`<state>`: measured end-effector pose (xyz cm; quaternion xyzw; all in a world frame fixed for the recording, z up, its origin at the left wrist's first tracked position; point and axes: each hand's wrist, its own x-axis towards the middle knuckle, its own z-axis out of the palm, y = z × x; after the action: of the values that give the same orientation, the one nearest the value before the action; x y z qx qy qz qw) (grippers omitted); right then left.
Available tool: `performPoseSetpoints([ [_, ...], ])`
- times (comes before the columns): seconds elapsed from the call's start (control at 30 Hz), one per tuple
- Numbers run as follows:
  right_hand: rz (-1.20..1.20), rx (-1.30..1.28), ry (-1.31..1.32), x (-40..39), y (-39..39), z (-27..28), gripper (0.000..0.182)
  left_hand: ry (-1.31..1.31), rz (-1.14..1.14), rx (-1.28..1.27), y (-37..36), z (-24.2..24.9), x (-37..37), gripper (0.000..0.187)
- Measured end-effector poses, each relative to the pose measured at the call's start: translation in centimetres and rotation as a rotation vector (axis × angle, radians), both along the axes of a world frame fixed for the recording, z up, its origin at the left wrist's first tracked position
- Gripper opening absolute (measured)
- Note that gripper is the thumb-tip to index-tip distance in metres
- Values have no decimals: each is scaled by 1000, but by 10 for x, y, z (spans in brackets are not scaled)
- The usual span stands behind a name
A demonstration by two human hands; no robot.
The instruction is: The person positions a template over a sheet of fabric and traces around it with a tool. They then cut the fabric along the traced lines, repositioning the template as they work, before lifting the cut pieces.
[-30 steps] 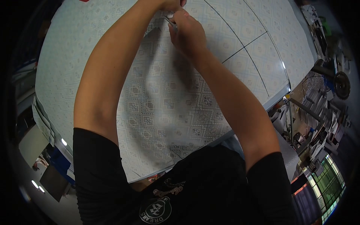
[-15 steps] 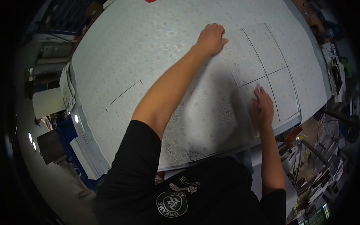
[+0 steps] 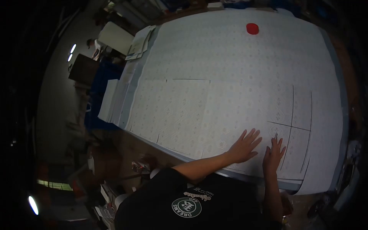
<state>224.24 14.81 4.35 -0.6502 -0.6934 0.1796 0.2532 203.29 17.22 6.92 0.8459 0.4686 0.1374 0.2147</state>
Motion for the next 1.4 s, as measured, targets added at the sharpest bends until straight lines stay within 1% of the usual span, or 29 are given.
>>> performPoseSetpoints([
  [0.03,-6,1,-18,2,7,-2,48,-3,10,16,-9,-1,6,74],
  [0.1,57,15,5,9,24,1,47,-6,29,54,-21,0,18,75],
  [0.17,85,14,13,25,37,5,47,62,83,-2,-29,3,33,82],
  [0.2,123,-5,29,31,46,7,47,67,87,10,-32,6,39,82],
  [0.27,169,-27,47,37,61,12,46,109,120,-26,-41,8,53,89],
  [0.37,211,-52,8,42,80,14,47,110,141,-9,-54,1,68,92],
  [0.47,222,-9,29,37,106,6,47,83,182,44,-64,-12,80,97],
  [0.53,211,-21,33,38,120,6,47,101,189,45,-69,-11,82,96],
  [0.6,241,7,118,41,135,5,47,114,179,36,-74,-7,88,95],
  [0.67,253,34,113,47,147,15,44,122,146,30,-80,-1,89,93],
  [0.7,273,44,124,52,155,8,43,140,137,37,-80,2,88,92],
  [0.73,265,51,130,57,159,5,43,119,72,30,-81,2,88,92],
  [0.77,270,66,142,61,165,4,42,145,67,28,-81,1,85,92],
  [0.8,226,69,134,66,170,3,42,179,70,28,-82,1,81,91],
  [0.87,309,53,241,73,179,4,40,173,27,19,-83,0,77,91],
  [0.9,290,51,241,70,183,5,40,178,22,0,-85,2,73,90],
  [0.93,290,62,240,69,184,5,41,178,2,-9,-86,3,71,90],
  [1.0,275,60,237,60,184,-2,41,166,-8,79,-84,10,73,88],
  [1.03,240,62,227,51,183,-6,43,164,-25,66,-84,14,73,88],
  [1.1,194,69,206,46,177,-4,44,172,-45,110,-76,23,75,82],
  [1.17,270,62,228,43,155,-2,47,183,-67,126,-71,29,76,80],
  [1.2,261,58,224,41,142,-1,47,199,-75,143,-70,30,76,79],
  [1.27,333,50,76,38,120,-1,48,179,-85,157,-64,28,79,78],
  [1.33,314,55,100,26,110,-4,48,168,-95,160,-64,24,78,77],
  [1.4,291,72,124,10,115,-4,48,153,-130,163,-57,16,78,75],
])
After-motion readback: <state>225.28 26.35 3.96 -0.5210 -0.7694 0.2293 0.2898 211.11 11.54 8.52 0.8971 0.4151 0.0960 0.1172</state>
